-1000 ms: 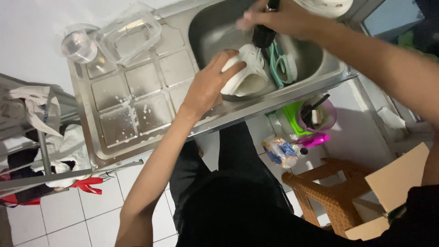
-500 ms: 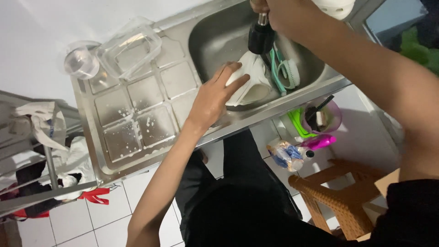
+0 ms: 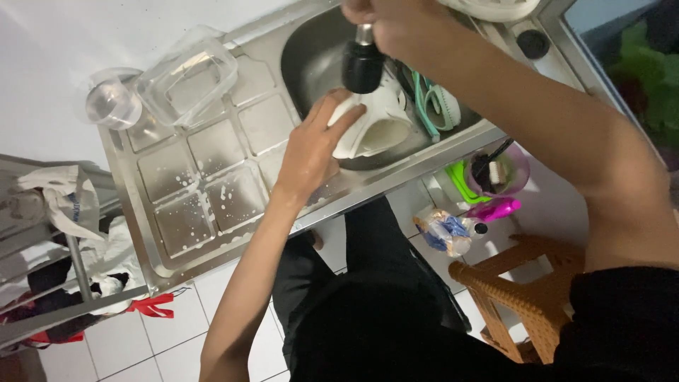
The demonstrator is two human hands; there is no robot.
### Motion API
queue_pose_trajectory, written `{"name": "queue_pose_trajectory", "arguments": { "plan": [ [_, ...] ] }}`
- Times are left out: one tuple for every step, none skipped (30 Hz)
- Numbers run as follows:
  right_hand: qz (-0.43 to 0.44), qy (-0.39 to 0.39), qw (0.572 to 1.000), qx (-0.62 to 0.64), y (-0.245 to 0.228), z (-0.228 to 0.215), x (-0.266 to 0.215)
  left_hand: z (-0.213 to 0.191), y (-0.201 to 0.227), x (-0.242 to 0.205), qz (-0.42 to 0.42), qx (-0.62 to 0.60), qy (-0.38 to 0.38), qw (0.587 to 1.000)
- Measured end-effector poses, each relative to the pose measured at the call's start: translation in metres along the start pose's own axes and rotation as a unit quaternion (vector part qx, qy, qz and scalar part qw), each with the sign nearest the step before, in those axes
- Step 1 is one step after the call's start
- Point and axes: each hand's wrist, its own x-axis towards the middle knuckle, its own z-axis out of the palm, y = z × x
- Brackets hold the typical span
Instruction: Scrubbing a white clog-style shoe with a toothbrush and rinsing it under running water in a sink.
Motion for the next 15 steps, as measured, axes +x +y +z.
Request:
{"name": "queue_pose_trajectory", "arguments": {
  "plan": [
    [0.044, 0.012, 0.995, -0.091, -0.011, 0.011, -0.01, 0.0, -0.003, -0.001, -0.012, 0.002, -0.001, 1.0],
    [0.088, 0.022, 0.979, -0.181, -0.022, 0.023, -0.019, 0.001, -0.006, -0.002, -0.025, 0.004, -0.001, 1.0],
    [0.089, 0.023, 0.979, -0.18, -0.013, 0.018, -0.021, -0.001, -0.009, -0.002, -0.024, 0.004, -0.002, 1.0],
    [-0.004, -0.012, 0.993, -0.119, -0.004, 0.015, -0.023, -0.003, -0.012, -0.002, -0.047, -0.011, 0.0, 0.999],
    [-0.097, -0.047, 0.993, -0.056, 0.004, 0.011, -0.024, -0.005, -0.015, -0.003, -0.069, -0.026, 0.003, 0.997],
    [-0.096, -0.047, 0.993, -0.056, 0.016, 0.009, -0.02, -0.001, -0.022, -0.003, -0.068, -0.027, 0.003, 0.997],
    [-0.163, -0.063, 0.985, -0.014, 0.027, 0.006, -0.017, 0.003, -0.029, -0.002, -0.064, -0.034, 0.048, 0.996],
    [-0.227, -0.079, 0.97, 0.029, 0.039, 0.003, -0.014, 0.007, -0.036, -0.002, -0.06, -0.043, 0.093, 0.993],
    [-0.226, -0.079, 0.97, 0.028, 0.026, 0.01, -0.025, 0.012, -0.04, 0.001, -0.06, -0.045, 0.092, 0.993],
    [-0.225, -0.054, 0.972, 0.031, 0.012, 0.018, -0.036, 0.016, -0.044, 0.003, -0.061, -0.034, 0.115, 0.991],
    [-0.223, -0.03, 0.974, 0.034, -0.002, 0.026, -0.046, 0.02, -0.048, 0.005, -0.062, -0.022, 0.139, 0.988],
    [-0.223, -0.031, 0.974, 0.035, -0.002, 0.027, -0.045, 0.015, -0.043, 0.012, -0.063, -0.022, 0.139, 0.988],
    [-0.22, -0.035, 0.974, 0.033, -0.002, 0.027, -0.044, 0.009, -0.039, 0.018, -0.055, -0.045, 0.104, 0.992],
    [-0.218, -0.04, 0.975, 0.032, -0.002, 0.028, -0.044, 0.003, -0.034, 0.024, -0.046, -0.069, 0.07, 0.994],
    [-0.217, -0.042, 0.975, 0.033, 0.006, 0.023, -0.035, 0.0, -0.03, 0.027, -0.049, -0.067, 0.07, 0.994]
  ]
}}
